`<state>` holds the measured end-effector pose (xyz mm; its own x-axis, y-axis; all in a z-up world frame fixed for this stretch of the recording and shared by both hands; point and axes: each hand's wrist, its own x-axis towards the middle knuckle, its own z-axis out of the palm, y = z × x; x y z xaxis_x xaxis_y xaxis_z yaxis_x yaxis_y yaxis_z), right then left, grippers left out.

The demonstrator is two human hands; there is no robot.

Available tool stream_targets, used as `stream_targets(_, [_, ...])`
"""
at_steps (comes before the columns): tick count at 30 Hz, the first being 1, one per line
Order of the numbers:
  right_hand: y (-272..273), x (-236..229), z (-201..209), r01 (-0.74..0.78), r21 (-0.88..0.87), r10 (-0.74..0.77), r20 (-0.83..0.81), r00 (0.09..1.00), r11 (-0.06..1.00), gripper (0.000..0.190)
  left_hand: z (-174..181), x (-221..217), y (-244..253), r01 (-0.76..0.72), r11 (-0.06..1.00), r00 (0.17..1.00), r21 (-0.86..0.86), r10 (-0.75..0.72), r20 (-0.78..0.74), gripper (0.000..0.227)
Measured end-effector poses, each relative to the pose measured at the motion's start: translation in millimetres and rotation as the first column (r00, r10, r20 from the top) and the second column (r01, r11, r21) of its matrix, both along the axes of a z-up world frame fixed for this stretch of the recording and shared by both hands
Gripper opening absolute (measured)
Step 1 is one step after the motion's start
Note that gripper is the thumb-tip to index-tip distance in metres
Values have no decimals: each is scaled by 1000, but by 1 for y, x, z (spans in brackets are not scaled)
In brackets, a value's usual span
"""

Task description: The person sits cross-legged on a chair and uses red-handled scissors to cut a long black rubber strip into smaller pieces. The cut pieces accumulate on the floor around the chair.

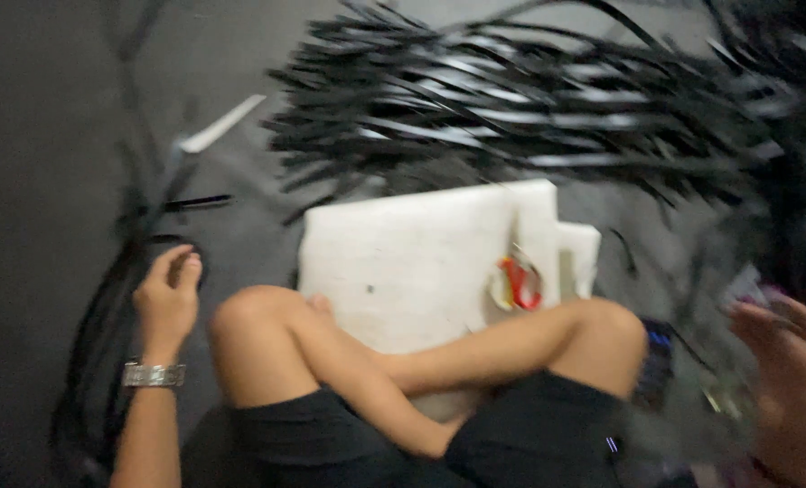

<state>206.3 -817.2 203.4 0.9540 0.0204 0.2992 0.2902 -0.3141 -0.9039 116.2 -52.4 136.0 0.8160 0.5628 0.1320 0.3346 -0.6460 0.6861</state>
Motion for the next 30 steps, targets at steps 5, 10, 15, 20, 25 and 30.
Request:
stream_targets(5, [-46,-9,-103,169,-832,-605,-229,763,528,79,67,32,-73,157,956,945,-248,-218,-244,30])
stream_targets(10, [-14,-24,-138,101,-773,-638,-433,636,626,110,46,10,-51,224,975,949,-1,-218,-226,31])
stream_targets(15, [53,-27,-60,133,-697,-631,-530,566,705,104,48,-18,-62,200,977,975,73,-191,-112,33])
stream_targets(20, [62,-22,-58,166,-716,-646,-473,599,678,78,47,-31,-85,90,937,967,337,-163,195,28])
stream_targets(25, [53,-17,-81,165,-745,-654,-429,623,646,86,56,-33,-101,76,925,956,371,-173,237,33])
stream_targets(30, [51,-17,-80,157,-753,-650,-419,634,639,85,55,-32,-105,71,925,951,374,-176,254,33])
